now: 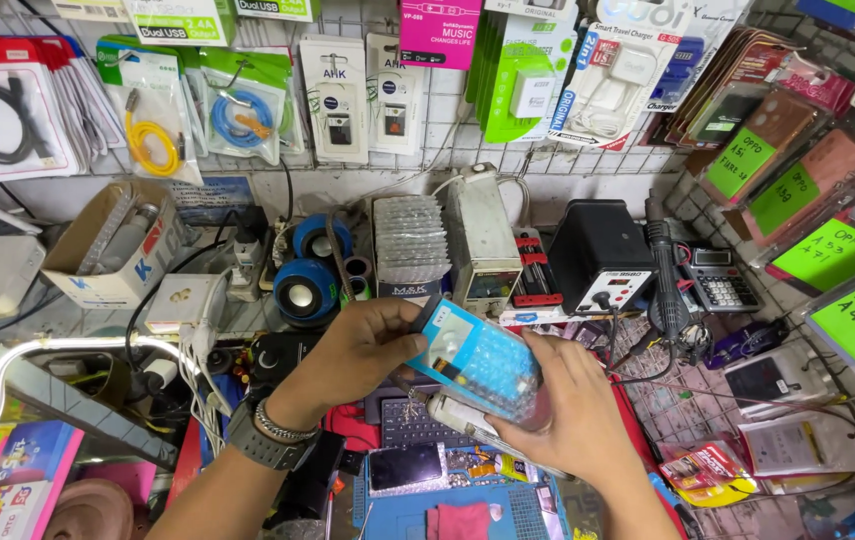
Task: The person wipes a surface with a cloth and unwraps a replacement mobile device screen assembly from bubble wrap to inspect it at a repair bench.
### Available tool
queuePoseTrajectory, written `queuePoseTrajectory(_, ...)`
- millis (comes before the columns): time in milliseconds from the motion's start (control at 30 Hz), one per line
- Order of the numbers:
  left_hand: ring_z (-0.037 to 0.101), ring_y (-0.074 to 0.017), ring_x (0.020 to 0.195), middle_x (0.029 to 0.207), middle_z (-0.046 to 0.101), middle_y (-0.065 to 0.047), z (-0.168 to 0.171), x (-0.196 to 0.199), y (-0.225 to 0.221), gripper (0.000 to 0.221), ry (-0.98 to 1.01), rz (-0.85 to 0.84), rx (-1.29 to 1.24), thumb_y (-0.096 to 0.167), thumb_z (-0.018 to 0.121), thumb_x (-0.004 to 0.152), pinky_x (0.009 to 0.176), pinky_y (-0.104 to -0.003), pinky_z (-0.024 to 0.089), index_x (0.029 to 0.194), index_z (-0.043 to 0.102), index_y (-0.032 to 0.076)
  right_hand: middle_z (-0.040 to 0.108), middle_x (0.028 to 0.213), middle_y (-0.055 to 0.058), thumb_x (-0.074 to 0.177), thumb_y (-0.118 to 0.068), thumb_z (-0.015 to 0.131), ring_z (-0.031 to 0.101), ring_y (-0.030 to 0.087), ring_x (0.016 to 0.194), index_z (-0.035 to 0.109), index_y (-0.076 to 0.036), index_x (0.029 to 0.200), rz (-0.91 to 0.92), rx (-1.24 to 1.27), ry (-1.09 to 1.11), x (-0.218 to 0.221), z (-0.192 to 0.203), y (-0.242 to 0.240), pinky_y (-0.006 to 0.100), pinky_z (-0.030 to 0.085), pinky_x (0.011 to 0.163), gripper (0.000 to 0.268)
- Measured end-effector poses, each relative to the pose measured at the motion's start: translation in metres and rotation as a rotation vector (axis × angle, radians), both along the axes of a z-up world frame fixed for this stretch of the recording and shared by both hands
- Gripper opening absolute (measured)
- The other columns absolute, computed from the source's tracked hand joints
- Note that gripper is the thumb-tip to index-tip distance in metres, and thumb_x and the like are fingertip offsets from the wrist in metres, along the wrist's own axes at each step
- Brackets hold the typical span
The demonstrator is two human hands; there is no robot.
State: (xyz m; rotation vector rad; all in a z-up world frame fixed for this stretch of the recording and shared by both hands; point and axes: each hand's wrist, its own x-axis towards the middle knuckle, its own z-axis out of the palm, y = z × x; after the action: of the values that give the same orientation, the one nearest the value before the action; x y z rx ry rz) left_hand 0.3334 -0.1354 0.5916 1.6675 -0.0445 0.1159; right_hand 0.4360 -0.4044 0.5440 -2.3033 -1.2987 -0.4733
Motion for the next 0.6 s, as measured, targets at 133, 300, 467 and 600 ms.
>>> queuePoseTrajectory(133,0.061,-0.0096,0.069,0.074,0.060,0.001,-0.009,0.003,-0.006,0.014,-0.015,-0.007,-0.008,0.006,0.061,0.099,0.062,-0.026,0.059,0.088,0.070,0.007,0.060,0.125,0.010,0.073,-0.054,0.084,0.060,0.031,0.111,0.050,-0.006,0.143,0.002,0.009,0.016,-0.003,0.008,0.011,0.046,0.048,0.097,0.091)
queuePoseTrajectory(300,0.056,-0.0097,0.064,0.072,0.055,0.001,-0.017,0.006,-0.006,0.011,-0.022,0.032,-0.043,0.009,0.064,0.097,0.060,-0.026,0.055,0.087,0.062,0.009,0.059,0.125,0.010,0.073,-0.055,0.083,0.061,0.031,0.110,0.049,-0.007,0.144,-0.005,-0.021,0.029,0.003,0.006,0.019,0.047,0.050,0.093,0.092)
queuePoseTrajectory(467,0.056,-0.0104,0.061,0.067,0.052,0.002,-0.028,0.007,0.001,0.013,0.037,0.114,-0.088,0.012,0.064,0.100,0.060,-0.028,0.060,0.087,0.066,0.008,0.059,0.120,0.009,0.071,-0.052,0.084,0.061,0.030,0.107,0.050,-0.008,0.144,-0.017,-0.031,0.031,0.007,0.004,0.021,0.047,0.052,0.089,0.092)
queuePoseTrajectory(600,0.063,-0.0172,0.073,0.089,0.072,-0.008,-0.033,0.009,0.006,0.021,0.093,0.091,-0.246,0.009,0.064,0.097,0.067,-0.031,0.059,0.112,0.077,0.002,0.059,0.121,0.010,0.071,-0.051,0.086,0.060,0.030,0.109,0.049,-0.008,0.145,-0.003,-0.011,0.094,0.005,0.007,0.025,0.045,0.051,0.092,0.092)
